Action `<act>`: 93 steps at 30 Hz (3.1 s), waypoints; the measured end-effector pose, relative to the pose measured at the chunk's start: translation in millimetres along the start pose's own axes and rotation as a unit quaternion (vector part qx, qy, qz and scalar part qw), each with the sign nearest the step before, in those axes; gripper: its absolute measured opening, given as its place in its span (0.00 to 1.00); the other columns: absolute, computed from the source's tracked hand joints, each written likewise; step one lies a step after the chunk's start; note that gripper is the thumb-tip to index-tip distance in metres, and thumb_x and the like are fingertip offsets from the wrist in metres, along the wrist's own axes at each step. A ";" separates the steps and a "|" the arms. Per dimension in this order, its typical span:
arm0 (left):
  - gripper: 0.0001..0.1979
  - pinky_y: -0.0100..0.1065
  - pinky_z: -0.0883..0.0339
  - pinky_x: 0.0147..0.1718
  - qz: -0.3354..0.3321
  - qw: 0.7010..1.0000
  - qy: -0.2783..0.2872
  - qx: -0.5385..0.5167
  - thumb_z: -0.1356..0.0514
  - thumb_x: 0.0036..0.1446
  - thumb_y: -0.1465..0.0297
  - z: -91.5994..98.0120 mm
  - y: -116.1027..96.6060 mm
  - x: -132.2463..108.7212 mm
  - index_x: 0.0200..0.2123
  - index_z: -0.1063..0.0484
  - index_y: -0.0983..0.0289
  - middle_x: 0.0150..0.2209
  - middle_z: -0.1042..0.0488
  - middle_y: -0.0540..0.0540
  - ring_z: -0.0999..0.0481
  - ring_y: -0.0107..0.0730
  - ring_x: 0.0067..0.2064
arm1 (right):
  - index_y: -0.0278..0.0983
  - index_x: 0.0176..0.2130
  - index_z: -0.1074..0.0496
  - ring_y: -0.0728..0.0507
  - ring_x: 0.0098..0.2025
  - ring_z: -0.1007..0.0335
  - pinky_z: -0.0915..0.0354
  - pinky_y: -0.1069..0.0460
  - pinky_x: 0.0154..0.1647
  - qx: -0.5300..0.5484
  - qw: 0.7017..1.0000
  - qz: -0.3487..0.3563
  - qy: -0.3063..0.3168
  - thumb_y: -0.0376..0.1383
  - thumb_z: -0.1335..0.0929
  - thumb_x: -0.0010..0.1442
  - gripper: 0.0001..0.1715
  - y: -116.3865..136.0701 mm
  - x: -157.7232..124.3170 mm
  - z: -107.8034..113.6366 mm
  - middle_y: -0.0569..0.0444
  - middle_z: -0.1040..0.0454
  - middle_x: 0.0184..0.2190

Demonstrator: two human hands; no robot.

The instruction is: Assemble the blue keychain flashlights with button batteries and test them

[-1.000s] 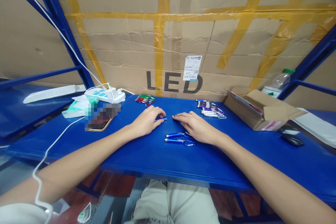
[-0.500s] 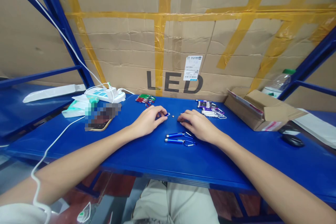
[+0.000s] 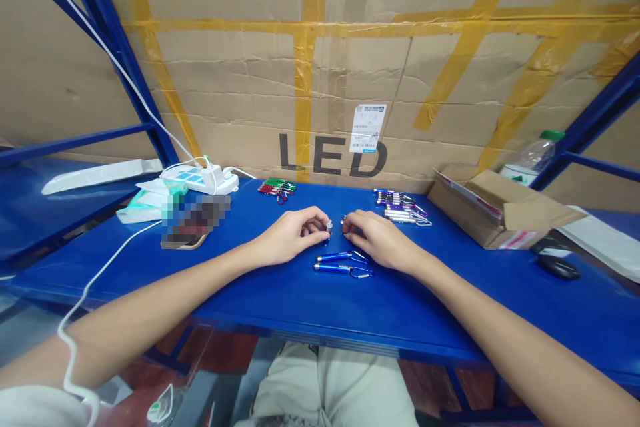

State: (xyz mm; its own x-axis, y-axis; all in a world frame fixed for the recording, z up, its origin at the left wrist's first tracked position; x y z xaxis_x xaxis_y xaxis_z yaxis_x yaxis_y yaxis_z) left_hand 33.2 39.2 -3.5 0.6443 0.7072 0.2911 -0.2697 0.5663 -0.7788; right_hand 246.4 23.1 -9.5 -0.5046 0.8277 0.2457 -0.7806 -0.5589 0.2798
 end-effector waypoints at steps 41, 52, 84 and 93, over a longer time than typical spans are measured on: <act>0.12 0.36 0.28 0.43 0.012 0.999 -0.013 0.044 0.36 0.68 0.60 1.4 -2.2 -1.5 0.49 0.26 0.61 0.41 0.19 0.53 0.20 0.35 0.41 | 0.39 0.40 0.32 0.45 0.35 0.31 0.36 0.51 0.40 0.165 0.984 -0.055 0.028 0.30 0.34 0.64 0.04 -4.0 1.6 -0.3 0.55 0.25 0.36; 0.12 0.36 0.28 0.42 0.009 0.998 -0.014 0.053 0.37 0.69 0.59 2.2 -1.9 -1.7 0.49 0.26 0.60 0.41 0.19 0.53 0.20 0.35 0.41 | 0.40 0.40 0.32 0.45 0.36 0.30 0.34 0.50 0.40 0.183 0.980 -0.072 0.015 0.33 0.31 0.62 0.05 -11.5 3.1 -3.4 0.54 0.24 0.36; 0.12 0.35 0.29 0.40 0.008 0.997 -0.013 0.069 0.37 0.69 0.60 2.8 -2.9 -1.7 0.49 0.26 0.60 0.40 0.19 0.52 0.21 0.34 0.40 | 0.40 0.38 0.33 0.45 0.35 0.33 0.36 0.50 0.39 0.199 0.977 -0.069 0.041 0.33 0.32 0.65 0.03 -7.0 1.5 -2.6 0.56 0.27 0.35; 0.12 0.35 0.30 0.40 0.005 0.998 -0.015 0.067 0.37 0.69 0.60 2.4 -1.7 -1.4 0.49 0.26 0.60 0.41 0.19 0.52 0.21 0.34 0.40 | 0.40 0.36 0.32 0.45 0.34 0.34 0.37 0.51 0.38 0.233 0.971 -0.045 0.029 0.37 0.30 0.62 0.06 -2.9 3.4 -1.9 0.57 0.28 0.32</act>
State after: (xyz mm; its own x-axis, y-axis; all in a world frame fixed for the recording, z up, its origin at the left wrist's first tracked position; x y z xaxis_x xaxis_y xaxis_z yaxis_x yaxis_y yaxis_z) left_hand 31.0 38.3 -1.3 0.6206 0.7236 0.3021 -0.3706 0.6102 -0.7002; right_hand 246.2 27.7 -11.2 -0.4734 0.8677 0.1514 -0.5780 -0.4357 0.6900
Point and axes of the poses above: each hand's wrist, its own x-axis towards the middle knuckle, its own z-axis out of the back of the hand, y = z × x, the point moved 4 cm from there along x, towards the middle knuckle
